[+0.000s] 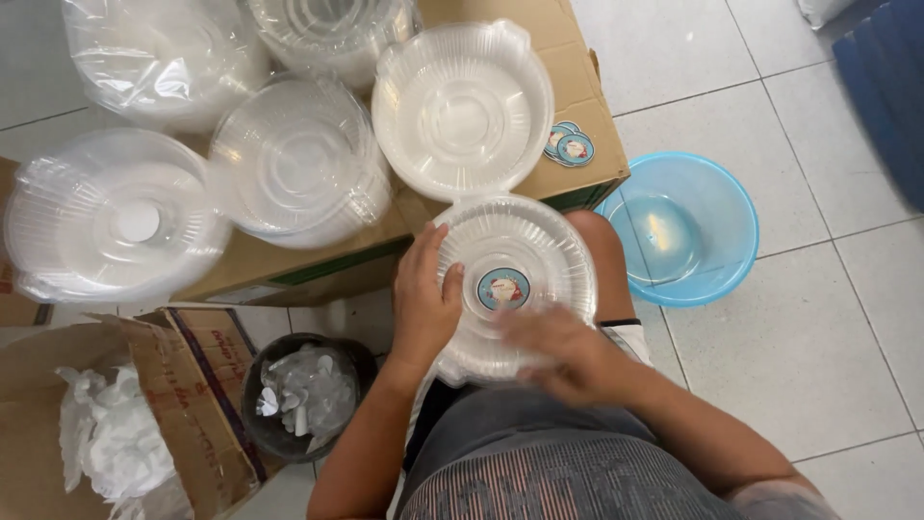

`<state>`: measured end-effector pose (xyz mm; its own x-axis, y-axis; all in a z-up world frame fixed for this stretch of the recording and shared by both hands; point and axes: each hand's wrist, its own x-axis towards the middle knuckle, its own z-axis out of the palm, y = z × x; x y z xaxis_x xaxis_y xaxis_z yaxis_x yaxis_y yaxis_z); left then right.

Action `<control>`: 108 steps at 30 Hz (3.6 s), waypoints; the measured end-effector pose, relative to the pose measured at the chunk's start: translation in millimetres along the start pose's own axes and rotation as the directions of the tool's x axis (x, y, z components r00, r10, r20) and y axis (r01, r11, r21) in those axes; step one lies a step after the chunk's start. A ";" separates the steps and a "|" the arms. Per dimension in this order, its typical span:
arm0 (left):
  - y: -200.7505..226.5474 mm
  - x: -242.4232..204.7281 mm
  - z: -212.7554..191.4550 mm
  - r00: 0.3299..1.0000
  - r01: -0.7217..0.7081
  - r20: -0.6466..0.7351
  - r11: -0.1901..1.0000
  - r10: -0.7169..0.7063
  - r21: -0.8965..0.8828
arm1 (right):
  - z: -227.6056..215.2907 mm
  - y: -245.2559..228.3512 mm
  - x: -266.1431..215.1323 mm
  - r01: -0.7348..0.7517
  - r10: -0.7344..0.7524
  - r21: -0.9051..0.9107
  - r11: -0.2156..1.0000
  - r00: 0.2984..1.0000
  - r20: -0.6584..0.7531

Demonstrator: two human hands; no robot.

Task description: The person sits on the floor and assembles clear plastic bowls by placing a small circular sticker into the center of each bowl. They handle the bowls and stickers by hand, picking up a bowl, applying the sticker, and then setting the bowl aside.

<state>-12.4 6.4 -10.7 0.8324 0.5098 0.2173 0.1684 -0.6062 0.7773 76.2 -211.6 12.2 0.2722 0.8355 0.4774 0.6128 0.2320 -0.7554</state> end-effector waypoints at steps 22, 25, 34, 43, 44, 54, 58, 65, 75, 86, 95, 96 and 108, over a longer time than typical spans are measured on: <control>35.1 48.8 -69.2 0.887 -0.347 0.198 0.886 0.417 -0.308 | -122.5 21.3 37.2 0.172 -0.090 0.309 0.935 0.960 -0.264; 35.7 61.5 -65.5 0.988 -0.148 -0.031 0.888 0.150 -0.435 | -125.6 34.4 55.1 0.212 -0.130 0.230 0.950 0.936 -0.327; 72.0 90.3 -144.0 0.904 -0.215 -0.421 0.926 0.068 -0.312 | -77.0 119.3 15.0 -0.333 0.458 0.385 0.861 0.837 -0.300; -156.8 107.5 -248.2 0.486 0.412 -0.671 0.824 -0.560 -0.389 | -56.0 104.3 23.1 -0.653 0.707 0.279 0.705 0.680 -0.195; -182.0 99.8 -251.0 0.353 0.615 -0.678 0.706 -0.645 -0.351 | -51.5 109.3 20.4 -0.690 0.695 0.094 0.717 0.698 -0.172; -267.2 96.1 -240.9 0.452 0.715 -0.887 0.558 0.093 0.422 | -28.1 113.4 26.2 -0.652 0.659 -0.393 0.649 0.739 -0.138; -148.5 91.7 -146.5 0.740 -0.420 -0.225 0.697 0.634 0.581 | -20.3 131.8 14.0 -0.567 0.537 -0.494 0.659 0.815 -0.218; -166.6 130.3 -147.1 0.942 0.220 0.020 0.661 -0.335 0.717 | -21.0 119.4 24.1 -0.615 0.618 -0.516 0.597 0.762 -0.193; -146.9 195.3 -143.5 0.649 0.621 -0.138 0.416 -0.748 0.664 | -21.4 107.3 34.3 -0.641 0.673 -0.552 0.533 0.717 -0.182; -195.3 198.1 -127.8 0.770 0.458 0.006 0.558 -0.638 0.692 | -19.9 110.2 26.6 -0.623 0.624 -0.524 0.581 0.754 -0.204; -149.6 155.9 -217.7 0.674 0.691 -0.326 0.411 -0.663 0.595 | -18.9 122.4 14.0 -0.607 0.606 -0.518 0.602 0.770 -0.199; -157.5 140.0 -224.2 0.598 0.697 -0.178 0.396 -0.782 0.598 | -17.3 122.5 13.7 -0.588 0.580 -0.561 0.582 0.784 -0.220; -175.3 154.0 -184.6 0.865 0.459 -0.480 0.617 -0.147 0.639 | -18.9 135.0 1.4 -0.604 0.561 -0.527 0.598 0.785 -0.264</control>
<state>-11.2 303.9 -4.6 0.4420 0.8229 0.3570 0.8238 -0.5299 0.2015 173.3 -188.5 -80.6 0.7528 0.6546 0.0694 0.5930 -0.6285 -0.5033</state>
